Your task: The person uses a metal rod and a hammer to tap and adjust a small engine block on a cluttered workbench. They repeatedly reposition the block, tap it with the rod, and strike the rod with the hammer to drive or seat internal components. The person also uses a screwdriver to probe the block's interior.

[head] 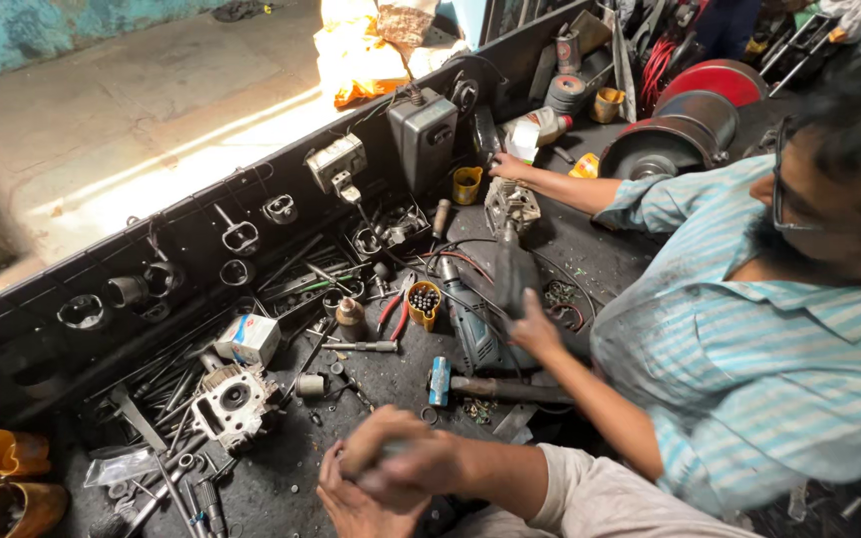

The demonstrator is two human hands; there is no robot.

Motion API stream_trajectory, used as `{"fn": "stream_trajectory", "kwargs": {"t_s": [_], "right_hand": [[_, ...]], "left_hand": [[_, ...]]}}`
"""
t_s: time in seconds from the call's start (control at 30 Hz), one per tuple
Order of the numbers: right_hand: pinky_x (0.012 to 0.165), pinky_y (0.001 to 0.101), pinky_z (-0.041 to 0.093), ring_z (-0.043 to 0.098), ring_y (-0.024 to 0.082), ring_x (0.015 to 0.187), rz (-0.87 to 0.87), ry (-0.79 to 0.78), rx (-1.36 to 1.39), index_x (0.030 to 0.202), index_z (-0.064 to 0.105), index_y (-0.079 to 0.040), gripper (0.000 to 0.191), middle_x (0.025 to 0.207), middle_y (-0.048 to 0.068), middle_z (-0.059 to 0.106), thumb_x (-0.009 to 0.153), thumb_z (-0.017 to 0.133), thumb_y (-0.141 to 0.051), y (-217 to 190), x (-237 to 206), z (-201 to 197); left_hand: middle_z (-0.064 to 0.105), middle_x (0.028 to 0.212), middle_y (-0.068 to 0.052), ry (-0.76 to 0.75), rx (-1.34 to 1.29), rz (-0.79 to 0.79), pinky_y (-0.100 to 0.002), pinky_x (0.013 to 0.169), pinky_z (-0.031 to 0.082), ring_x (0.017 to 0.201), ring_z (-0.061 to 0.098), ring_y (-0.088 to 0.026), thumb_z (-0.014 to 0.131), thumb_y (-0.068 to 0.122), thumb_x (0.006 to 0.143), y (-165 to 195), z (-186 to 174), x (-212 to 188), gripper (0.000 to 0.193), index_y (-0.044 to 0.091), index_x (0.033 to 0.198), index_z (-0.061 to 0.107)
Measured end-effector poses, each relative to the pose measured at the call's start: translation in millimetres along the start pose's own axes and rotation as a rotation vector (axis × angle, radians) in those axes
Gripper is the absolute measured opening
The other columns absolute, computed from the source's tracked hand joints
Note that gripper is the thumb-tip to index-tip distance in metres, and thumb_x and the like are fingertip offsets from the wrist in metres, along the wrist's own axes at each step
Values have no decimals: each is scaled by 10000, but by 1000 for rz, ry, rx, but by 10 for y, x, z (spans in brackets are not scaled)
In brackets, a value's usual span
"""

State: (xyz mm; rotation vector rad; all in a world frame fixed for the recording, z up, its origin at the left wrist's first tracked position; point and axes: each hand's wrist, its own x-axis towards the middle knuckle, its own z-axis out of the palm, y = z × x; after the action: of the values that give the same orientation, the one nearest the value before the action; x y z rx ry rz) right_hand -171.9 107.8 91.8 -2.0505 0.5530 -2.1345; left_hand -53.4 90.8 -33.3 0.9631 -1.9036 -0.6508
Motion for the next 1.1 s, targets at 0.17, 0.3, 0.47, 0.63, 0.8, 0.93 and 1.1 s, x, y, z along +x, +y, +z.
{"fn": "stream_trajectory", "kwargs": {"t_s": [0.17, 0.3, 0.47, 0.63, 0.8, 0.93, 1.1], "right_hand": [[423, 372, 391, 501, 173, 445, -173, 333, 60, 1210, 460, -201, 405, 612, 25, 527, 948, 710, -22, -262, 350, 139], [366, 352, 354, 408, 156, 358, -195, 238, 180, 1085, 537, -118, 105, 552, 8, 480, 1021, 565, -195, -73, 502, 279], [407, 369, 333, 415, 155, 399, -118, 88, 164, 1121, 445, -216, 164, 569, -17, 469, 1047, 563, -128, -228, 271, 166], [453, 397, 379, 495, 199, 463, -109, -285, 204, 1164, 470, -152, 82, 631, 19, 553, 1098, 517, -157, -238, 337, -4], [443, 383, 373, 498, 190, 456, -94, -131, 203, 1128, 460, -151, 91, 621, 14, 542, 1103, 526, -209, -381, 486, -67], [433, 372, 365, 490, 178, 446, -126, 180, 190, 1088, 462, -147, 102, 611, 7, 528, 1096, 538, -215, -528, 31, 76], [420, 359, 356, 479, 163, 432, 61, 1, 248, 1038, 465, -142, 129, 597, -2, 511, 1088, 553, -223, -263, -192, 143]], "left_hand": [[418, 1358, -224, -93, 27, -111, -566, 1050, 352, 1228, 452, -432, 943, 370, 397, 128, -143, -20, 1219, 27, 1371, 296], [384, 1422, -250, -114, -58, -30, -562, 1079, 333, 1267, 425, -449, 905, 282, 498, 85, -207, 17, 1108, -4, 1362, 273], [404, 1369, -241, -136, -42, -65, -558, 1083, 335, 1259, 431, -441, 940, 276, 456, 122, -236, -30, 1101, 20, 1319, 306], [430, 1456, -234, -127, -16, -39, -530, 1131, 367, 1322, 449, -422, 867, 138, 513, 165, -302, 34, 1038, 17, 1390, 326], [457, 1332, -236, -53, -53, -72, -512, 1061, 399, 1240, 455, -423, 986, 309, 472, 112, -418, 132, 1131, -19, 1354, 357], [483, 1307, -218, -113, 57, -56, -493, 1074, 413, 1242, 471, -416, 1013, 437, 469, 34, -487, 81, 1091, 0, 1282, 432], [472, 1456, -170, -159, -26, -79, -497, 1087, 425, 1295, 487, -395, 1002, 461, 516, 54, -478, -134, 1095, 49, 1355, 431]]}}
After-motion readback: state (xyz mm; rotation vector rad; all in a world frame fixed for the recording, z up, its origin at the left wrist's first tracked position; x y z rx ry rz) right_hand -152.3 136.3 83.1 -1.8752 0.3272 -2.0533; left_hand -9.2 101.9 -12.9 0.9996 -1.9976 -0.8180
